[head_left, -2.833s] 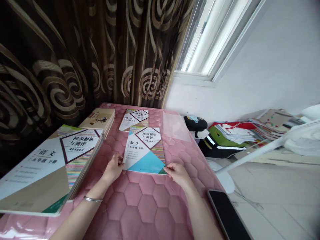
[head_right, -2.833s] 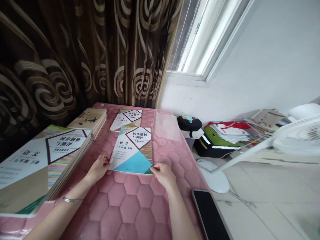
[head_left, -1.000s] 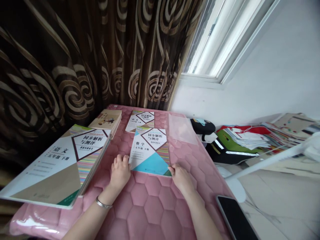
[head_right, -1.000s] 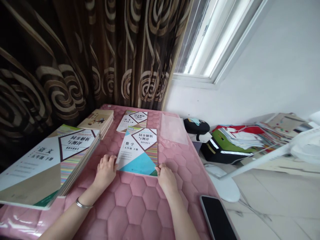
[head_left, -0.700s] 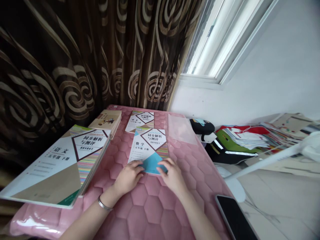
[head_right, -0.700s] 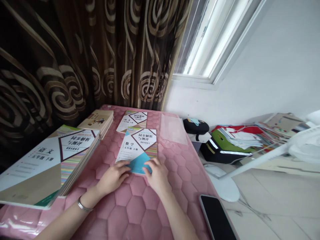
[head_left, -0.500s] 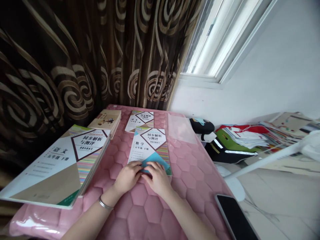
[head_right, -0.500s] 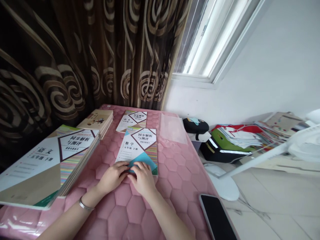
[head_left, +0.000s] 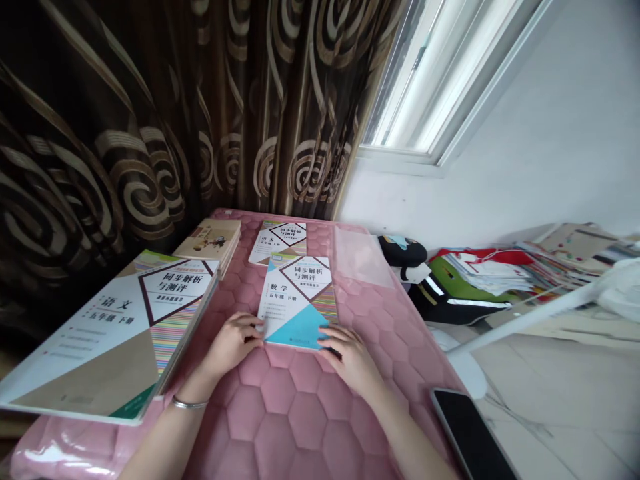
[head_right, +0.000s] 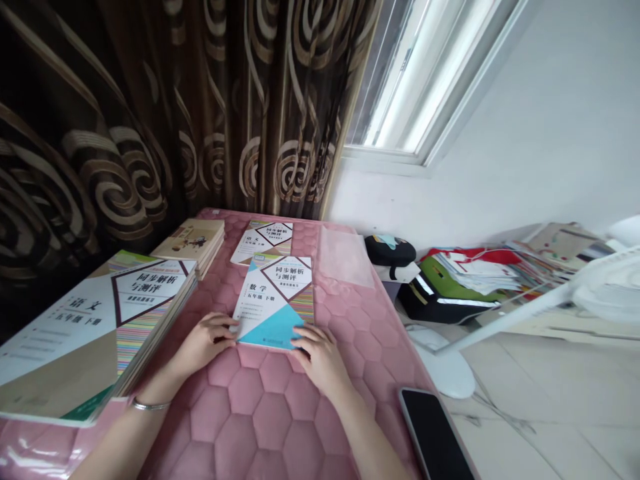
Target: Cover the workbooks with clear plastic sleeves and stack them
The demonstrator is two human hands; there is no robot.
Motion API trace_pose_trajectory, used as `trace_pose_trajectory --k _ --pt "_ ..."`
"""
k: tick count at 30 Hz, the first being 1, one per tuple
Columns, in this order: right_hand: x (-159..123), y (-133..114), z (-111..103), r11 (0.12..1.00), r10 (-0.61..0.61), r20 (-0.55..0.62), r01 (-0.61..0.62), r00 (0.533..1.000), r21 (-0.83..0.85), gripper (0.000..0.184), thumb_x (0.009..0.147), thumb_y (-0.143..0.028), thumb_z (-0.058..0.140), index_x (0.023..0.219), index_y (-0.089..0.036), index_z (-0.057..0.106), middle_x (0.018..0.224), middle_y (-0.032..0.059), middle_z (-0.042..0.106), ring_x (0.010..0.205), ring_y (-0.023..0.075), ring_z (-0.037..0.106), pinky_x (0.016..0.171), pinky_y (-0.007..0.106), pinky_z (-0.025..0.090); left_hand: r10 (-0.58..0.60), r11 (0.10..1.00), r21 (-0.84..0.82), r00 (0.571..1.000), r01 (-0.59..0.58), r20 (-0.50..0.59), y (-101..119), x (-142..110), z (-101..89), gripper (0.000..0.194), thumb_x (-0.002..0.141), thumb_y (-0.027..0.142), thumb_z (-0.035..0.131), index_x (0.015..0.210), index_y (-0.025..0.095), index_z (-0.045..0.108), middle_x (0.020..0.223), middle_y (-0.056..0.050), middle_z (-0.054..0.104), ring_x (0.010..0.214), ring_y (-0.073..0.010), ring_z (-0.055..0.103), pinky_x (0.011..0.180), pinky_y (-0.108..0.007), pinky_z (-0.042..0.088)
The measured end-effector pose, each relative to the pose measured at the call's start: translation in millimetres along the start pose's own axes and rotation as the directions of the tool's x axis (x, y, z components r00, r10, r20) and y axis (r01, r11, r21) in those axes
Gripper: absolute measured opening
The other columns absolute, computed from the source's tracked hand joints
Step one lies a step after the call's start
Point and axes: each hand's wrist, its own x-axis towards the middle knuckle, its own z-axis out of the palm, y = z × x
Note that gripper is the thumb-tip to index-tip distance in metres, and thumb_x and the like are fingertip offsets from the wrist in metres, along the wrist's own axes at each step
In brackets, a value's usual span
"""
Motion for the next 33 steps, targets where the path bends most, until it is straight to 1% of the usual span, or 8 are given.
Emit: trace_pose_trajectory --k 7,16,20,22,25,27,30,33 --pt "-18 29 -8 0.998 0.061 -0.006 -0.061 0.998 -0.022 0.021 0.087 -0.023 0.059 0.097 -0.032 0.074 0.118 -0.0015 0.068 0.116 0.0236 0.058 0.095 0.045 0.050 -0.101 0.993 -0.054 0.993 0.104 0.062 0 1 -6.7 0.010 0.074 0.018 0.075 0.075 0.029 0.076 0.108 0.000 0.073 0.105 -0.0209 0.062 0.097 -0.041 0.043" --pt "-22 33 -11 0.993 0.101 0.050 -0.104 0.994 0.055 0.027 0.091 -0.023 0.050 0.101 -0.033 0.073 0.122 -0.0022 0.066 0.122 0.0218 0.053 0.100 0.045 0.047 -0.100 0.978 -0.172 0.987 0.121 0.128 -9 0 -10.4 0.019 0.077 0.015 0.069 0.087 0.030 0.075 0.114 0.000 0.071 0.108 -0.0188 0.062 0.102 -0.042 0.039" --pt "-21 25 -18 0.995 0.093 0.029 -0.094 0.995 0.040 0.020 0.087 -0.030 0.056 0.099 -0.030 0.072 0.120 0.0011 0.067 0.120 0.0229 0.055 0.098 0.044 0.047 -0.097 0.971 -0.204 0.987 0.123 0.131 -10 -3 -13.0 0.032 0.074 0.015 0.070 0.103 0.029 0.072 0.118 -0.002 0.069 0.113 -0.0195 0.058 0.102 -0.041 0.039" --pt "-18 18 -19 0.995 0.095 0.012 -0.095 0.995 0.002 0.015 0.083 -0.032 0.062 0.094 -0.028 0.071 0.119 0.0026 0.066 0.116 0.0239 0.056 0.095 0.044 0.048 -0.113 0.977 -0.167 0.988 0.130 0.108 -6 -3 -10.7 0.035 0.072 0.017 0.071 0.106 0.028 0.071 0.118 -0.003 0.069 0.113 -0.0206 0.057 0.102 -0.041 0.039" --pt "-9 3 -15 0.996 0.075 -0.017 -0.076 0.997 -0.055 0.011 0.080 -0.031 0.065 0.088 -0.024 0.067 0.117 0.0059 0.066 0.112 0.0252 0.056 0.092 0.043 0.047 -0.146 0.989 -0.001 0.987 0.146 0.060 12 0 -1.4 0.031 0.072 0.022 0.073 0.102 0.030 0.071 0.119 -0.001 0.068 0.118 -0.0258 0.052 0.104 -0.050 0.031" --pt "0 -11 -8 0.996 0.041 -0.015 -0.042 0.999 -0.075 0.012 0.080 -0.031 0.067 0.088 -0.023 0.065 0.114 0.0074 0.066 0.114 0.0265 0.054 0.094 0.044 0.044 -0.126 0.988 0.093 0.990 0.120 0.060 28 5 7.2 0.026 0.074 0.024 0.072 0.099 0.032 0.071 0.119 0.000 0.068 0.121 -0.0282 0.048 0.106 -0.055 0.024" --pt "15 -33 5 0.997 0.016 0.028 -0.014 0.999 -0.074 0.014 0.080 -0.030 0.069 0.090 -0.022 0.064 0.112 0.0077 0.066 0.116 0.0271 0.053 0.096 0.045 0.042 -0.055 0.991 0.124 0.995 0.043 0.089 49 11 18.9 0.019 0.079 0.025 0.068 0.098 0.030 0.071 0.114 -0.002 0.068 0.116 -0.0258 0.051 0.106 -0.053 0.022" --pt "25 -48 15 0.997 0.039 0.042 -0.036 0.998 -0.069 0.011 0.081 -0.029 0.068 0.089 -0.022 0.064 0.110 0.0077 0.066 0.113 0.0269 0.055 0.094 0.044 0.043 -0.027 0.992 0.127 0.996 0.016 0.085 57 14 25.1 0.018 0.083 0.026 0.064 0.099 0.030 0.070 0.112 -0.003 0.068 0.113 -0.0245 0.052 0.104 -0.050 0.024"
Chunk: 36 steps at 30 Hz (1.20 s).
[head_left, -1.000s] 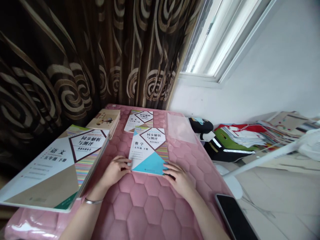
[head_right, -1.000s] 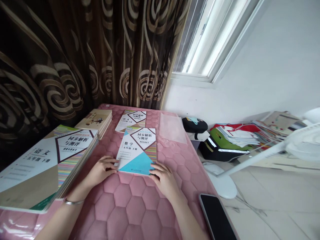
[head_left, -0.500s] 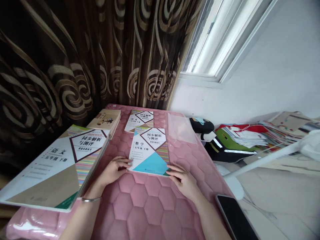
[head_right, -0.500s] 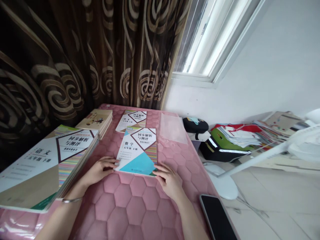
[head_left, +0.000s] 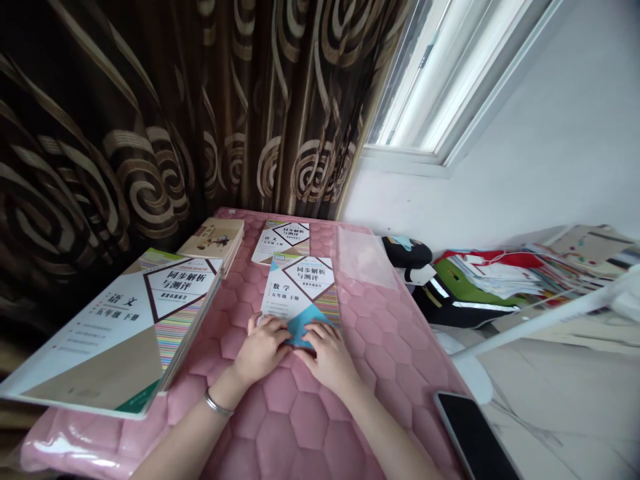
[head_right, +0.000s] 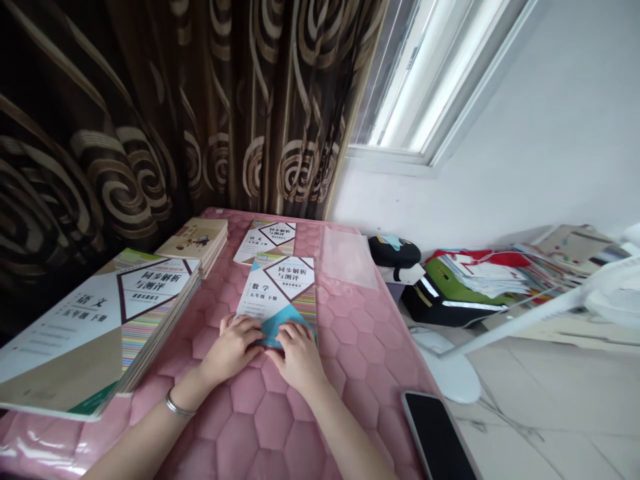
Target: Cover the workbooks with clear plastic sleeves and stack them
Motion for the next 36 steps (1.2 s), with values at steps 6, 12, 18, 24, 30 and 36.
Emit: trace_pose_trajectory --k 6,12,18,24,30,36 --pt "-5 15 -3 0.998 -0.039 0.014 0.039 0.999 0.047 0.009 0.087 -0.028 0.061 0.093 -0.025 0.067 0.114 0.0055 0.067 0.118 0.0260 0.053 0.097 0.045 0.043 -0.061 0.998 0.001 0.998 0.061 -0.013 -22 -9 -4.5 0.015 0.081 0.030 0.067 0.096 0.031 0.071 0.113 -0.002 0.069 0.112 -0.0253 0.053 0.103 -0.051 0.024" --pt "-28 58 -21 0.995 -0.028 0.027 0.025 0.999 0.093 0.020 0.087 -0.022 0.058 0.103 -0.027 0.068 0.121 0.0042 0.065 0.120 0.0237 0.053 0.100 0.046 0.044 -0.200 0.978 -0.067 0.977 0.196 -0.070 -52 -20 -18.5 0.011 0.075 0.024 0.071 0.085 0.028 0.074 0.113 -0.004 0.066 0.109 -0.0250 0.055 0.099 -0.047 0.034" --pt "-35 77 -31 0.981 0.025 0.064 -0.037 0.998 0.189 0.023 0.087 -0.023 0.057 0.105 -0.027 0.070 0.124 0.0032 0.064 0.118 0.0223 0.055 0.099 0.043 0.048 -0.252 0.960 -0.140 0.966 0.242 -0.059 -56 -22 -24.0 0.014 0.073 0.022 0.070 0.085 0.027 0.074 0.110 -0.005 0.062 0.105 -0.0236 0.057 0.096 -0.041 0.040" --pt "-32 71 -42 0.959 0.032 0.119 -0.064 0.992 0.277 0.027 0.087 -0.024 0.054 0.109 -0.029 0.070 0.129 0.0048 0.060 0.120 0.0221 0.055 0.100 0.042 0.048 -0.339 0.938 -0.101 0.939 0.332 -0.059 -43 -9 -17.2 0.011 0.080 0.019 0.057 0.084 0.021 0.067 0.095 -0.006 0.064 0.093 -0.0207 0.059 0.089 -0.038 0.045" --pt "-31 66 -42 0.927 0.097 0.106 -0.129 0.990 0.352 0.024 0.088 -0.032 0.054 0.102 -0.026 0.072 0.126 0.0074 0.061 0.115 0.0230 0.058 0.098 0.042 0.048 -0.532 0.843 -0.160 0.840 0.514 -0.104 -33 20 -3.9 0.016 0.078 0.003 0.050 0.081 0.018 0.054 0.084 -0.008 0.063 0.087 -0.0204 0.061 0.079 -0.032 0.047" --pt "-29 78 -38 0.852 0.199 0.129 -0.237 0.971 0.466 0.028 0.090 -0.041 0.050 0.093 -0.025 0.072 0.121 0.0081 0.063 0.110 0.0224 0.060 0.093 0.039 0.051 -0.586 0.768 -0.270 0.808 0.580 0.069 -31 4 -13.6 0.022 0.077 0.000 0.042 0.079 0.021 0.049 0.072 0.003 0.060 0.062 -0.0114 0.060 0.059 -0.021 0.044"
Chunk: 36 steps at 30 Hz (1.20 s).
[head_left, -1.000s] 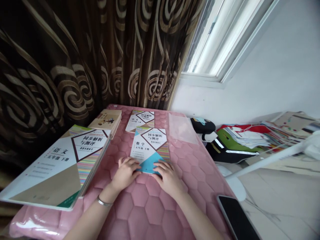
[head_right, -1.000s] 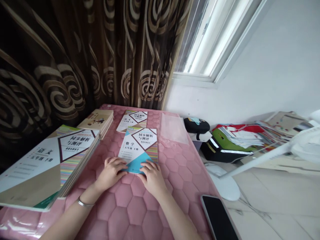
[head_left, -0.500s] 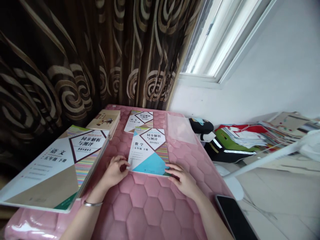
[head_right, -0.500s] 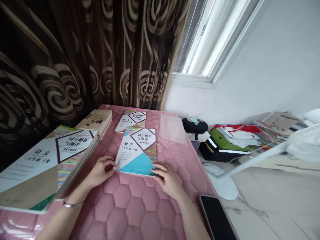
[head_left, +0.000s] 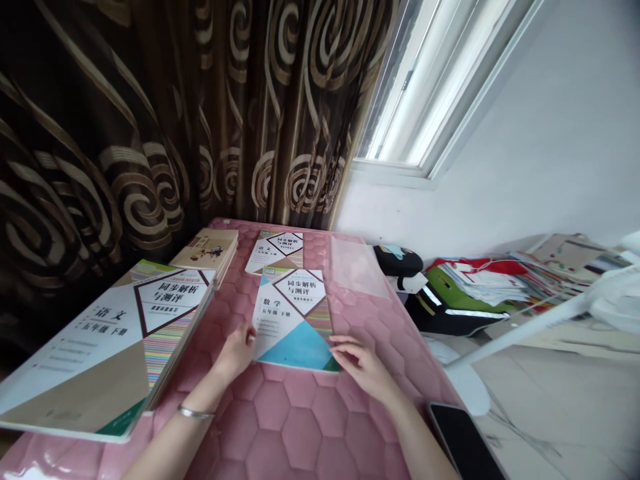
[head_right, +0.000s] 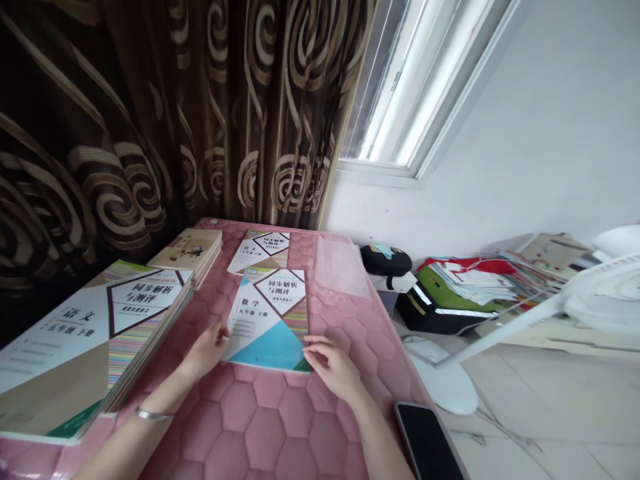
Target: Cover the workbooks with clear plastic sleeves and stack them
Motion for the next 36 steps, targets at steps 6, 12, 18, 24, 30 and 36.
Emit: trace_pose_trajectory --k 6,12,18,24,30,36 --pt "25 6 -17 0.978 0.041 -0.199 -0.080 0.979 -0.192 0.031 0.090 -0.039 0.045 0.105 -0.022 0.067 0.107 0.0087 0.070 0.100 0.0242 0.065 0.090 0.038 0.051 0.030 0.989 0.143 0.995 -0.044 0.098 -21 -24 -31.0 0.024 0.075 -0.001 0.038 0.072 0.021 0.049 0.070 0.002 0.061 0.071 -0.0136 0.062 0.063 -0.021 0.040" --pt "43 18 -4 0.831 0.059 -0.320 -0.224 0.946 -0.510 0.033 0.088 -0.031 0.043 0.101 -0.015 0.068 0.098 0.0166 0.071 0.094 0.0291 0.066 0.083 0.039 0.049 -0.008 0.854 0.512 0.985 0.095 -0.170 -7 2 -18.5 0.025 0.082 0.006 0.037 0.084 0.018 0.060 0.074 -0.011 0.067 0.076 -0.0239 0.065 0.070 -0.034 0.045" --pt "27 22 -14 0.779 0.273 -0.261 -0.372 0.926 -0.505 0.031 0.092 -0.032 0.040 0.076 -0.021 0.064 0.077 0.0085 0.071 0.074 0.0227 0.068 0.062 0.029 0.044 0.088 0.826 0.563 0.979 0.032 -0.186 14 66 3.8 0.035 0.086 0.010 0.031 0.101 0.011 0.062 0.090 -0.022 0.068 0.096 -0.0338 0.062 0.083 -0.052 0.042" --pt "23 24 -22 0.729 0.363 -0.266 -0.450 0.893 -0.516 0.037 0.092 -0.039 0.041 0.071 -0.022 0.067 0.075 0.0103 0.073 0.071 0.0241 0.070 0.056 0.029 0.043 0.117 0.848 0.527 0.991 -0.066 -0.064 31 130 15.9 0.035 0.084 0.006 0.035 0.112 0.011 0.057 0.094 -0.019 0.067 0.098 -0.0302 0.063 0.091 -0.049 0.035" --pt "25 29 -12 0.684 0.312 -0.322 -0.447 0.894 -0.577 0.043 0.094 -0.041 0.035 0.076 -0.020 0.069 0.076 0.0135 0.074 0.068 0.0251 0.070 0.054 0.031 0.044 0.141 0.852 0.513 0.989 -0.105 -0.032 43 167 19.6 0.041 0.082 0.001 0.031 0.116 0.011 0.052 0.120 -0.020 0.055 0.104 -0.0259 0.060 0.093 -0.043 0.035" --pt "29 20 -11 0.659 0.369 -0.281 -0.462 0.886 -0.594 0.043 0.096 -0.038 0.032 0.085 -0.018 0.069 0.086 0.0143 0.074 0.081 0.0259 0.071 0.064 0.031 0.046 0.178 0.831 0.549 0.977 -0.087 -0.115 53 168 22.5 0.045 0.084 0.003 0.032 0.123 0.013 0.052 0.132 -0.022 0.045 0.118 -0.0310 0.048 0.098 -0.049 0.032"
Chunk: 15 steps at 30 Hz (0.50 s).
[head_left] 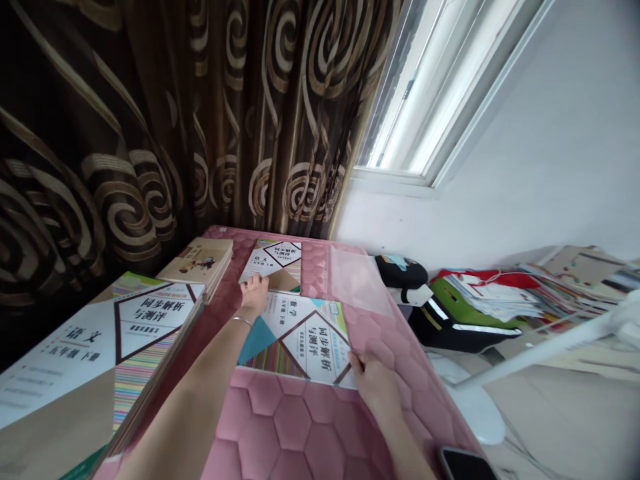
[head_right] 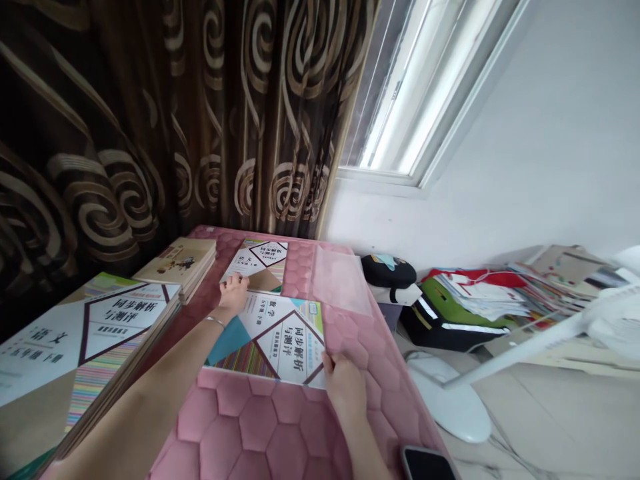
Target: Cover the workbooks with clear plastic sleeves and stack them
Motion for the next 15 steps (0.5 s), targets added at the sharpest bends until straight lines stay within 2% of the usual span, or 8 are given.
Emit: trace_pose_trajectory --k 2,4,8,11,13,15 --pt "0 -3 -3 0.999 0.031 0.045 -0.031 0.999 -0.011 0.042 0.097 -0.038 0.033 0.089 -0.017 0.068 0.089 0.0140 0.074 0.085 0.0259 0.070 0.067 0.031 0.045 -0.020 1.000 0.021 0.999 0.020 -0.041 7 -7 -2.9 0.045 0.085 0.005 0.032 0.125 0.012 0.051 0.136 -0.024 0.041 0.122 -0.0348 0.042 0.098 -0.053 0.031" --pt "-1 -5 -5 0.999 0.053 0.073 -0.053 0.996 -0.015 0.042 0.097 -0.037 0.032 0.091 -0.016 0.067 0.091 0.0134 0.074 0.088 0.0258 0.069 0.069 0.030 0.045 -0.008 0.999 0.035 0.998 0.010 -0.056 16 -20 -4.9 0.043 0.086 0.007 0.033 0.124 0.012 0.053 0.137 -0.023 0.041 0.122 -0.0351 0.042 0.100 -0.055 0.030" --pt "-3 -7 -6 0.998 0.058 0.069 -0.058 0.996 -0.012 0.041 0.098 -0.037 0.031 0.093 -0.016 0.066 0.094 0.0125 0.073 0.088 0.0247 0.069 0.068 0.030 0.044 0.116 0.993 0.030 0.993 -0.115 -0.015 29 -72 -1.5 0.038 0.088 0.009 0.036 0.114 0.019 0.062 0.137 -0.012 0.047 0.119 -0.0277 0.046 0.100 -0.045 0.037" --pt "-4 -7 -6 0.998 0.056 0.066 -0.055 0.996 -0.017 0.040 0.098 -0.037 0.032 0.092 -0.016 0.066 0.093 0.0124 0.073 0.087 0.0244 0.069 0.067 0.029 0.042 0.261 0.965 -0.035 0.965 -0.261 0.008 21 -126 4.9 0.039 0.087 0.006 0.038 0.114 0.019 0.062 0.134 -0.010 0.052 0.120 -0.0246 0.047 0.097 -0.037 0.043" --pt "-4 -5 -7 0.999 0.052 0.069 -0.051 0.996 -0.011 0.039 0.098 -0.037 0.033 0.090 -0.016 0.066 0.090 0.0119 0.073 0.084 0.0240 0.068 0.065 0.029 0.041 0.316 0.945 -0.079 0.948 -0.317 -0.027 8 -157 6.4 0.038 0.091 0.011 0.039 0.122 0.019 0.059 0.132 -0.009 0.054 0.121 -0.0239 0.048 0.100 -0.039 0.043" --pt "-5 -5 -7 0.999 0.043 0.029 -0.043 0.999 -0.023 0.037 0.097 -0.037 0.036 0.087 -0.017 0.065 0.087 0.0122 0.072 0.081 0.0243 0.067 0.064 0.030 0.041 0.379 0.917 -0.115 0.924 -0.383 -0.055 -5 -179 3.7 0.035 0.091 0.019 0.047 0.125 0.021 0.057 0.133 -0.008 0.055 0.123 -0.0243 0.048 0.105 -0.043 0.040"
